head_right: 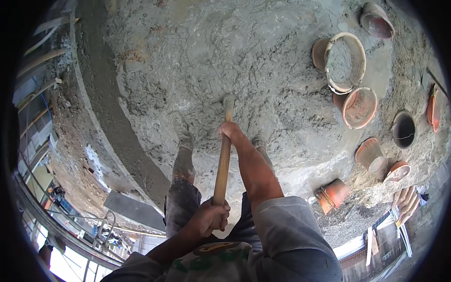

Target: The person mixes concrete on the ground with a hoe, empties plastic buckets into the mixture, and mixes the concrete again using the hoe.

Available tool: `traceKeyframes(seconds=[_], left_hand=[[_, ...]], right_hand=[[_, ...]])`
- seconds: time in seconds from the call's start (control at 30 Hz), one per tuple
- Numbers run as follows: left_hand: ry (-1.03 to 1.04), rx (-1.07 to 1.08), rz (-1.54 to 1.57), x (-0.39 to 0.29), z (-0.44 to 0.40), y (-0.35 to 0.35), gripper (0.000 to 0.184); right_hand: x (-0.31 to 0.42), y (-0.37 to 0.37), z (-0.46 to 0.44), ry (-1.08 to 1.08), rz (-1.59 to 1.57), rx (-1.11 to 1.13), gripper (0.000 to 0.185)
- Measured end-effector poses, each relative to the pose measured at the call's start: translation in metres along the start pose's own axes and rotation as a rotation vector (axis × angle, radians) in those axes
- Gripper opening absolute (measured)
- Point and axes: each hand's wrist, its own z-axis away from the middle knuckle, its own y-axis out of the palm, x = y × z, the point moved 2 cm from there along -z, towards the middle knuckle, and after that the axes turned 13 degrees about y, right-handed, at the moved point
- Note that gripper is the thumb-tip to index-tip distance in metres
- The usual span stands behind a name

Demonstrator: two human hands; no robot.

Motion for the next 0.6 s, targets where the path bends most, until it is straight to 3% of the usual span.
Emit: traceKeyframes(seconds=[0.1, 0.13, 0.17, 0.2, 0.23, 0.33, 0.37, 0.4, 0.5, 0.53, 0.6], left_hand=[[0.026, 0.085, -0.104, -0.001, 0.021, 0.067, 0.025], [-0.032, 0.200, -0.145, -0.002, 0.027, 0.093, 0.029], [0.001, 0.264, -0.233, 0.004, 0.030, 0.120, 0.044], [0.053, 0.340, -0.337, 0.013, 0.032, 0.140, 0.047], [0.094, 0.427, -0.445, 0.023, 0.035, 0.159, 0.050], [-0.041, 0.674, -0.594, 0.035, 0.057, 0.213, 0.060], [-0.070, 0.746, -0.631, 0.036, 0.066, 0.229, 0.063], [-0.155, 0.798, -0.607, 0.036, 0.077, 0.245, 0.054], [-0.093, 0.964, -0.839, 0.043, 0.079, 0.259, 0.063], [0.059, 1.001, -1.040, 0.045, 0.064, 0.248, 0.070], [0.072, 0.823, -1.347, 0.034, 0.029, 0.227, 0.068]], right_hand=[[-0.003, -0.035, 0.063, 0.096, -0.228, 0.013, 0.008], [-0.009, -0.054, 0.083, 0.070, -0.259, 0.082, 0.009], [-0.014, -0.075, 0.106, 0.036, -0.292, 0.147, 0.010], [-0.016, -0.097, 0.126, -0.011, -0.329, 0.208, 0.012], [-0.020, -0.117, 0.144, -0.030, -0.390, 0.201, 0.011], [-0.049, -0.183, 0.220, -0.109, -0.548, 0.151, 0.012], [-0.056, -0.205, 0.253, -0.147, -0.622, 0.097, 0.011], [-0.065, -0.227, 0.282, -0.179, -0.685, 0.054, 0.011], [-0.085, -0.278, 0.355, -0.321, -0.840, -0.143, 0.011], [-0.090, -0.291, 0.371, -0.382, -0.880, -0.235, 0.011], [-0.097, -0.312, 0.376, -0.513, -0.926, -0.420, 0.013]])
